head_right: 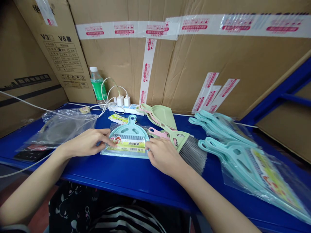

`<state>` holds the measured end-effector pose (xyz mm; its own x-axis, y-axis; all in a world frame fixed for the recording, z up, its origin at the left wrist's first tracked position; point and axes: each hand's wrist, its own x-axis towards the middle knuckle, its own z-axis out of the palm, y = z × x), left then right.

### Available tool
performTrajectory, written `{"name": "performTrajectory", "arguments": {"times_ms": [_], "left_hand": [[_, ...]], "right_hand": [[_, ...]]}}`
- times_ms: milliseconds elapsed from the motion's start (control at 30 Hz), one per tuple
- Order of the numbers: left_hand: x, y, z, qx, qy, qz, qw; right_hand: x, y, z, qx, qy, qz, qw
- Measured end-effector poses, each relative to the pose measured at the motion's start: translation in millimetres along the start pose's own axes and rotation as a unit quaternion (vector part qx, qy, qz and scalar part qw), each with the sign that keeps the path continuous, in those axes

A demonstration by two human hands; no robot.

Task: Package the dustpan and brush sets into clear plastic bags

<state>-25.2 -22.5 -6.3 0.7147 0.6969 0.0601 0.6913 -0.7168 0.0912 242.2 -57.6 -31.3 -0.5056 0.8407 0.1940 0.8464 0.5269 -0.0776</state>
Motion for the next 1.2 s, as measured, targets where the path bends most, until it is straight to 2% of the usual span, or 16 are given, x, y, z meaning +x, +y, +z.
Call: {"name": "performTrajectory", "arguments": {"times_ms": [333, 633, 867, 1067, 1200], "left_hand": [[-1.7, -1.4, 0.7, 0.004, 0.004, -0.017, 1.000], [-2.0, -2.4, 5.2, -0.007, 0.022, 0.010, 1.000], [-0.6, 1.3, 3.2, 0.005, 0.015, 0.022, 1.000], [0.2, 0.1, 4.4, 0.022, 0.010, 0.025, 0.999], [1.3, -1.9, 6.5, 0.059, 0.002, 0.004, 0.998]], "right_hand": [[0.6, -0.6, -1.0, 0.000, -0.007, 0.004, 1.000], [0.7, -3.7, -2.1, -0.008, -0.059, 0.036, 0.998], [-1.1, -5.3, 1.5, -0.049, -0.065, 0.022, 0.996], [-0.4, -4.1, 3.1, -0.045, -0.058, 0.008, 0.997], [0.1, -4.8, 1.6, -0.051, -0.062, 0.010, 0.997]]}}
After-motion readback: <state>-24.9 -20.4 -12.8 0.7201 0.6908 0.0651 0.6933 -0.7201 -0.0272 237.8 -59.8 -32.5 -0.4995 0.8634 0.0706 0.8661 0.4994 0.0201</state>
